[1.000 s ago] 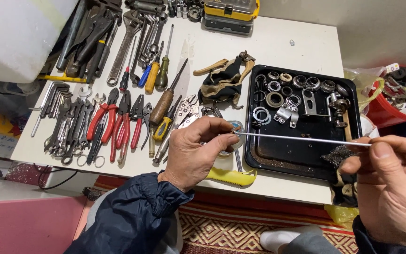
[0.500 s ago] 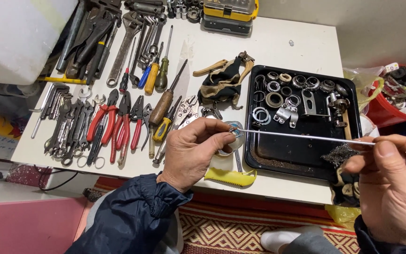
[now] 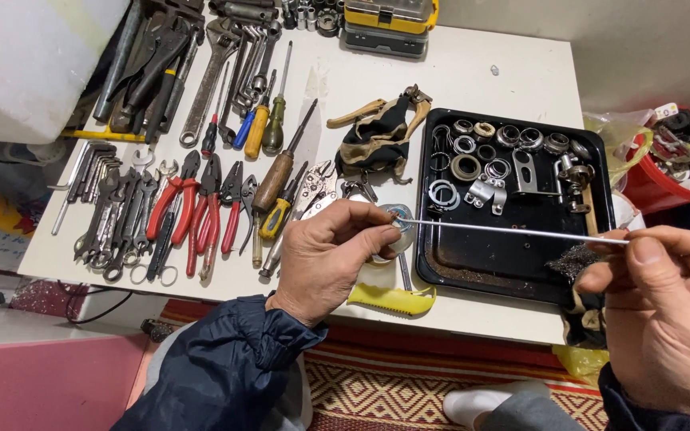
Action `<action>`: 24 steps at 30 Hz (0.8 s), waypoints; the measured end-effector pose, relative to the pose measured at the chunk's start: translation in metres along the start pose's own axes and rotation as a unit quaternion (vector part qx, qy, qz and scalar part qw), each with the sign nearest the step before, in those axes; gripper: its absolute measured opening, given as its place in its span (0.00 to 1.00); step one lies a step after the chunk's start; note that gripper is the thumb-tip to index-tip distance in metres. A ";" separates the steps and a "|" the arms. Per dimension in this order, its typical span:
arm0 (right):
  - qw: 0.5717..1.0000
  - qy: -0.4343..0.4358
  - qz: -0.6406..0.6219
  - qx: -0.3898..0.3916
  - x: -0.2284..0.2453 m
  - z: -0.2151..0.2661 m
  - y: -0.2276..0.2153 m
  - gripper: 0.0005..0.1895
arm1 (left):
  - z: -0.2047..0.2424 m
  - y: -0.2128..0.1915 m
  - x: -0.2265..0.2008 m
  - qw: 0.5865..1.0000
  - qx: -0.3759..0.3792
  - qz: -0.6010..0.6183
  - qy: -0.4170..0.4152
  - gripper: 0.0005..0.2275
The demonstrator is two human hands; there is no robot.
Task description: The person sits at a workbench and cleans small metal parts using a wire brush and a liquid from a plastic bottle. They repeatedly dip the brush into the bottle, scrub the parts, and wipe them with a cloth.
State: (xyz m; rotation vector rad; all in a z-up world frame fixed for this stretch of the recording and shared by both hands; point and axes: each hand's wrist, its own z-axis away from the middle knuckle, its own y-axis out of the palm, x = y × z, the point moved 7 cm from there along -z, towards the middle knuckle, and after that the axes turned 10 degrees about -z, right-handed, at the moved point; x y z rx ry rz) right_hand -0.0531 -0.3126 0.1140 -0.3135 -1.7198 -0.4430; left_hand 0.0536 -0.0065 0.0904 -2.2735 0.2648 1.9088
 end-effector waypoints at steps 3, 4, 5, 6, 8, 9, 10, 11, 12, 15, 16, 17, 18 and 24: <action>1.000 0.008 0.003 -0.009 0.000 0.001 0.003 0.08 | -0.001 -0.001 0.003 1.000 0.000 -0.004 -0.017 0.06; 1.000 0.008 0.003 -0.009 0.000 0.001 0.001 0.08 | -0.001 0.000 0.003 1.000 0.000 -0.004 -0.017 0.06; 1.000 0.004 0.007 -0.007 -0.001 0.001 0.001 0.08 | -0.001 -0.001 0.004 1.000 0.001 -0.002 -0.024 0.06; 1.000 0.001 0.011 -0.004 -0.002 0.001 0.000 0.08 | -0.002 -0.001 0.005 1.000 0.001 0.000 -0.030 0.06; 1.000 0.002 0.007 -0.007 -0.001 0.001 0.001 0.08 | -0.002 0.000 0.005 0.999 0.003 0.003 -0.034 0.06; 1.000 0.005 0.003 -0.010 -0.001 0.001 0.002 0.08 | -0.001 0.000 0.006 0.999 0.004 0.006 -0.039 0.06; 1.000 0.005 0.003 -0.010 -0.002 0.000 -0.001 0.08 | -0.001 0.000 0.006 0.999 0.004 0.006 -0.039 0.06; 1.000 -0.005 0.002 -0.006 -0.002 -0.001 -0.003 0.08 | -0.001 0.000 0.005 0.999 0.006 0.003 -0.034 0.06; 1.000 -0.015 0.002 -0.001 -0.003 -0.002 -0.005 0.09 | -0.002 0.000 0.004 1.000 0.007 0.001 -0.029 0.06; 1.000 -0.010 0.007 -0.002 0.000 0.001 0.001 0.08 | -0.002 0.000 0.006 0.999 0.007 -0.001 -0.041 0.06; 1.000 -0.010 0.007 -0.002 0.000 0.000 0.002 0.08 | -0.002 0.000 0.006 0.999 0.007 -0.001 -0.040 0.06; 1.000 -0.007 0.000 -0.001 -0.001 0.000 0.002 0.08 | -0.002 0.000 0.006 0.999 0.010 0.008 -0.041 0.06; 1.000 -0.004 -0.007 0.000 -0.001 0.000 0.002 0.08 | -0.002 0.000 0.007 0.999 0.012 0.017 -0.041 0.06; 1.000 -0.010 -0.001 0.004 -0.001 0.001 0.003 0.08 | -0.003 -0.002 0.016 0.995 0.032 0.058 -0.072 0.06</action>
